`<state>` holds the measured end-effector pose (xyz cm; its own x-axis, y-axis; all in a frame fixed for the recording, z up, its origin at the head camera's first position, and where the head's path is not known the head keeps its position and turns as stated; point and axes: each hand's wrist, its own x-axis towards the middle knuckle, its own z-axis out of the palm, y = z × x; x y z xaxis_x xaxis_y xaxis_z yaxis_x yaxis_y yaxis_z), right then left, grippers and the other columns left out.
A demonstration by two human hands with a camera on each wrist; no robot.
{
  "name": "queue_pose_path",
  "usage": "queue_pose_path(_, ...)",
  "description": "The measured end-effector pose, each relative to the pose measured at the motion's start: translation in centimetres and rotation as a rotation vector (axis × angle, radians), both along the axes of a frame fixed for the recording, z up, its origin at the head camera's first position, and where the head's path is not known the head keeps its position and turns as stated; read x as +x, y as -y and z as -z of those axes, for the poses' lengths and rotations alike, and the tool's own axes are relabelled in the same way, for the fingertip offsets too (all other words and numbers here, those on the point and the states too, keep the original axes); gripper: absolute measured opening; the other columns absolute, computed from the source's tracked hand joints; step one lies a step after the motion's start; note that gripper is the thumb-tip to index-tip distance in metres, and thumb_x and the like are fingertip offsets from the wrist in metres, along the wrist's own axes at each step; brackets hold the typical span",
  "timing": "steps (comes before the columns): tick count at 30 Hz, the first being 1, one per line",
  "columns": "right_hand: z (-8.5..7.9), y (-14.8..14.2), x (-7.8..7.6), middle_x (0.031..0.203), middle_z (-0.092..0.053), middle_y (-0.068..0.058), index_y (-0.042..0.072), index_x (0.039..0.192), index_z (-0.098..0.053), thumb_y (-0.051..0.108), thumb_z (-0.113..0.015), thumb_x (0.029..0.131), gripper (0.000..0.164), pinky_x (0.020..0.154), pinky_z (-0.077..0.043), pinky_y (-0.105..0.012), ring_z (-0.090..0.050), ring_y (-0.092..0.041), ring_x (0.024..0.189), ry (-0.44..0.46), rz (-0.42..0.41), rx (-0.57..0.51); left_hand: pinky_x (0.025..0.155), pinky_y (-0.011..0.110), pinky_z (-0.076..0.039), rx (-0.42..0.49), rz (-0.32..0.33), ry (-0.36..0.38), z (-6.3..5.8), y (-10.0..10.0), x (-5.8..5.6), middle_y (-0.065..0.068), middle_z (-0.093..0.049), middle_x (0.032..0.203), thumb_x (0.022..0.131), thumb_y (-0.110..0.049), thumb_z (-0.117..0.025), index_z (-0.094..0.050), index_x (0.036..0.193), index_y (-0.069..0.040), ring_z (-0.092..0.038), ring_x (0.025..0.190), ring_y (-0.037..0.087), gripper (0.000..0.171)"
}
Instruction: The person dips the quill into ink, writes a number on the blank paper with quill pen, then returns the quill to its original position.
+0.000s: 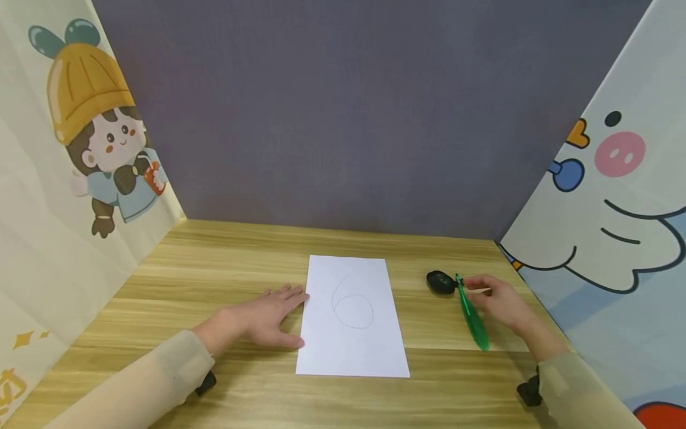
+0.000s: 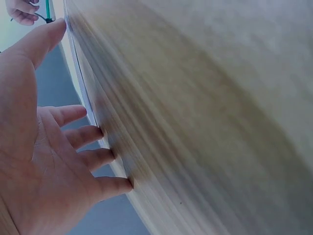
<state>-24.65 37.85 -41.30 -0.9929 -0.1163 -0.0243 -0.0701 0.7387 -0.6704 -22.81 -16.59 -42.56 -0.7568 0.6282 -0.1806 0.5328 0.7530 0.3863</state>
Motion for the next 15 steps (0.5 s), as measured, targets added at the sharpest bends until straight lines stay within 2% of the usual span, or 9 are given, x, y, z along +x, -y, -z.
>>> queue_pose_path(8, -0.12, 0.80, 0.01, 0.141, -0.066, -0.030, -0.006, 0.147, -0.061, 0.013, -0.066, 0.109, 0.043, 0.077, -0.061, -0.028, -0.070, -0.023, 0.108, -0.019, -0.019, -0.010, 0.132, 0.076, -0.020, 0.002, -0.010, 0.015, -0.18, -0.06, 0.10, 0.021, -0.023, 0.182, 0.096, -0.066, -0.073, -0.029, 0.174, -0.007, -0.020, 0.169, 0.048, 0.106)
queue_pose_path(15, -0.08, 0.84, -0.06, 0.138, -0.067, -0.030, -0.007, 0.145, -0.062, 0.014, -0.067, 0.109, 0.042, 0.076, -0.059, -0.026, -0.070, -0.024, 0.108, -0.028, -0.013, 0.000, 0.132, 0.076, -0.021, 0.005, -0.013, 0.004, -0.21, -0.11, 0.19, 0.023, -0.024, 0.181, 0.096, -0.064, -0.074, -0.032, 0.172, -0.005, -0.020, 0.168, 0.049, 0.105)
